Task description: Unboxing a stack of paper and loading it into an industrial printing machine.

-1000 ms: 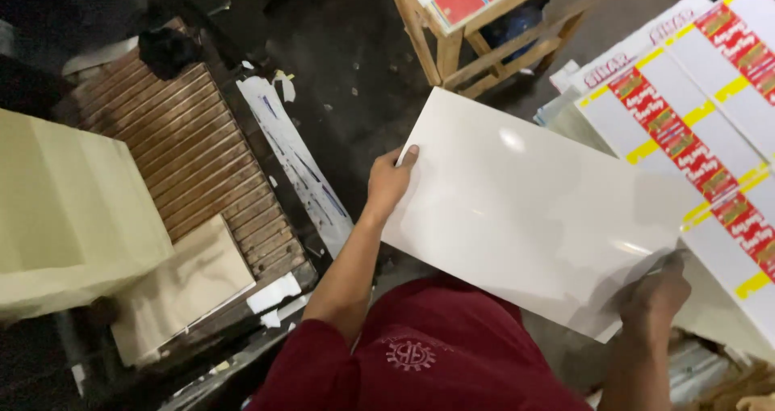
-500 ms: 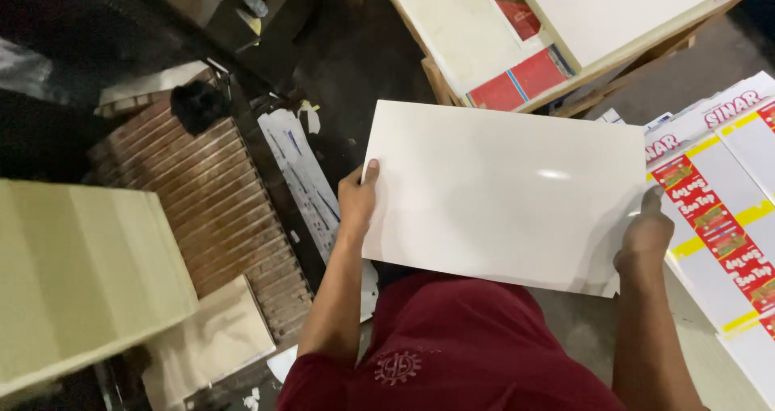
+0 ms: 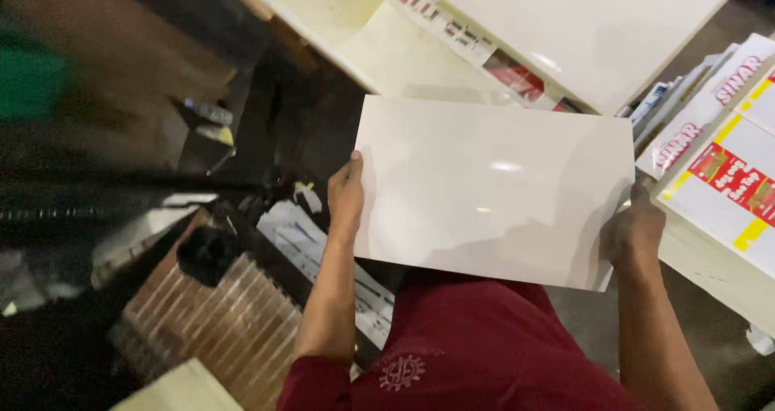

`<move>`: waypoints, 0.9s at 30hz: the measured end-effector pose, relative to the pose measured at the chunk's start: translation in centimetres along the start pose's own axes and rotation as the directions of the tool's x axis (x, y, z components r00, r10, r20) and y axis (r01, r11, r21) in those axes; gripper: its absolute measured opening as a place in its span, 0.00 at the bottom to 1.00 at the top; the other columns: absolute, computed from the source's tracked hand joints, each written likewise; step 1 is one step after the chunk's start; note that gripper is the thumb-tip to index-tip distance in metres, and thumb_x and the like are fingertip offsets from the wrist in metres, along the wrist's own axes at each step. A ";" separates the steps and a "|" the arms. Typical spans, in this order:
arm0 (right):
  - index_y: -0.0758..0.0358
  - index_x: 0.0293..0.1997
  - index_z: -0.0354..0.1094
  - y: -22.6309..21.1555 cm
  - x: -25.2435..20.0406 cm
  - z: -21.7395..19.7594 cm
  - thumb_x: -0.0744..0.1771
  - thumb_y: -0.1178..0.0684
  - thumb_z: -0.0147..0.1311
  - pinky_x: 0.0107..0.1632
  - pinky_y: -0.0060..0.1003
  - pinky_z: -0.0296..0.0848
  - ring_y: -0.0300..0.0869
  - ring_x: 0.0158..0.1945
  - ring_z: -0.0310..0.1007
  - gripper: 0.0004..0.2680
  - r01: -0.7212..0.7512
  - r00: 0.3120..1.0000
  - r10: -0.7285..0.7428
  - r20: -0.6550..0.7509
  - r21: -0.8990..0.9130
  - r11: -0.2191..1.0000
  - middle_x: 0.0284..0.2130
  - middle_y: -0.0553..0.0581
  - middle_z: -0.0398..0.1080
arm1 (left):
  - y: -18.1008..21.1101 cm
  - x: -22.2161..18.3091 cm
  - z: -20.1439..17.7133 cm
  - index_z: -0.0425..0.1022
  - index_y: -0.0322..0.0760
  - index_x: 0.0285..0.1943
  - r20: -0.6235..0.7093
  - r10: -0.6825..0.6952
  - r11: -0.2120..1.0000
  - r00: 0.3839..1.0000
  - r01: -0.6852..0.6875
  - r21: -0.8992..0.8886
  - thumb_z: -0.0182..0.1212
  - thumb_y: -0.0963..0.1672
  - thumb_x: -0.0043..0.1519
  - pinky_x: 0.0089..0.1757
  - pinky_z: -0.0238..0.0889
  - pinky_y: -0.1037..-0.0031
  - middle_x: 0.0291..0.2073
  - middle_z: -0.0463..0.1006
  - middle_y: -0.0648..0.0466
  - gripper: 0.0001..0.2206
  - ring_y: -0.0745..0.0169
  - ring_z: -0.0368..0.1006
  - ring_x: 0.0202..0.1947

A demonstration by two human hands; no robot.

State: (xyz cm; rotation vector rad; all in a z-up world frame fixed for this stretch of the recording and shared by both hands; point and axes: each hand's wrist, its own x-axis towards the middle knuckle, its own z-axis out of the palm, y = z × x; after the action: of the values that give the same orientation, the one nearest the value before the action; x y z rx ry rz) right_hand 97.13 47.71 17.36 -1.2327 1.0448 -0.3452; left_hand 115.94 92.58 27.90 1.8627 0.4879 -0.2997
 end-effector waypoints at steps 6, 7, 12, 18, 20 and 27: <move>0.71 0.62 0.68 1.5 5.1 1.7 0.77 0.48 0.48 0.32 0.34 0.64 0.39 0.31 0.65 0.13 0.075 0.993 -0.065 -0.100 0.097 0.992 0.36 0.53 0.67 | 4.9 10.1 4.0 0.75 0.25 0.61 0.134 0.049 0.998 0.990 -0.054 0.034 0.54 0.54 0.67 0.53 0.65 0.69 0.53 0.81 0.42 0.27 0.55 0.76 0.54; 0.71 0.64 0.68 1.4 6.2 2.3 0.77 0.50 0.48 0.37 0.33 0.67 0.39 0.36 0.67 0.13 0.132 0.988 -0.116 -0.101 0.169 0.977 0.40 0.53 0.68 | 5.6 12.0 5.1 0.75 0.24 0.61 0.153 0.085 0.996 0.985 -0.089 0.026 0.54 0.53 0.67 0.53 0.66 0.69 0.54 0.81 0.41 0.27 0.55 0.76 0.54; 0.67 0.57 0.68 -5.2 7.4 7.9 0.75 0.48 0.46 0.42 0.28 0.74 0.33 0.41 0.73 0.11 0.138 0.965 -0.092 -0.244 0.180 0.974 0.41 0.48 0.73 | 9.5 19.6 10.2 0.73 0.21 0.62 0.273 0.172 0.982 0.947 -0.187 0.030 0.55 0.52 0.67 0.54 0.65 0.71 0.54 0.81 0.40 0.26 0.56 0.75 0.55; 0.61 0.44 0.67 -10.8 10.0 11.3 0.75 0.42 0.46 0.20 0.35 0.52 0.35 0.18 0.53 0.13 -0.021 0.925 0.054 -0.376 0.091 0.996 0.20 0.45 0.56 | 14.5 26.7 16.7 0.73 0.21 0.62 0.406 0.215 0.974 0.888 -0.228 -0.017 0.55 0.49 0.68 0.54 0.66 0.72 0.52 0.82 0.41 0.24 0.58 0.75 0.52; 0.59 0.41 0.66 -12.2 11.1 12.1 0.74 0.41 0.46 0.17 0.37 0.48 0.36 0.14 0.50 0.13 -0.069 0.903 0.117 -0.413 0.130 0.989 0.16 0.45 0.53 | 15.8 29.0 19.1 0.75 0.21 0.61 0.446 0.228 0.967 0.866 -0.254 0.000 0.55 0.49 0.68 0.53 0.66 0.73 0.51 0.82 0.42 0.23 0.58 0.75 0.51; 0.59 0.38 0.66 -11.8 16.8 13.0 0.75 0.46 0.48 0.20 0.37 0.48 0.34 0.17 0.50 0.12 0.072 0.891 0.000 -0.454 0.141 0.987 0.20 0.45 0.57 | 19.9 34.5 26.0 0.76 0.24 0.61 0.538 0.219 0.968 0.814 -0.250 -0.016 0.57 0.48 0.67 0.54 0.62 0.73 0.52 0.81 0.47 0.21 0.61 0.72 0.52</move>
State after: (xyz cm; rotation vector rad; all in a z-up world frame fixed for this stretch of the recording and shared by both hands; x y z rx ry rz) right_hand 119.79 39.36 19.60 -1.0538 1.3660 -0.7576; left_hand 156.56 68.87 20.77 1.7687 -0.1414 -0.6489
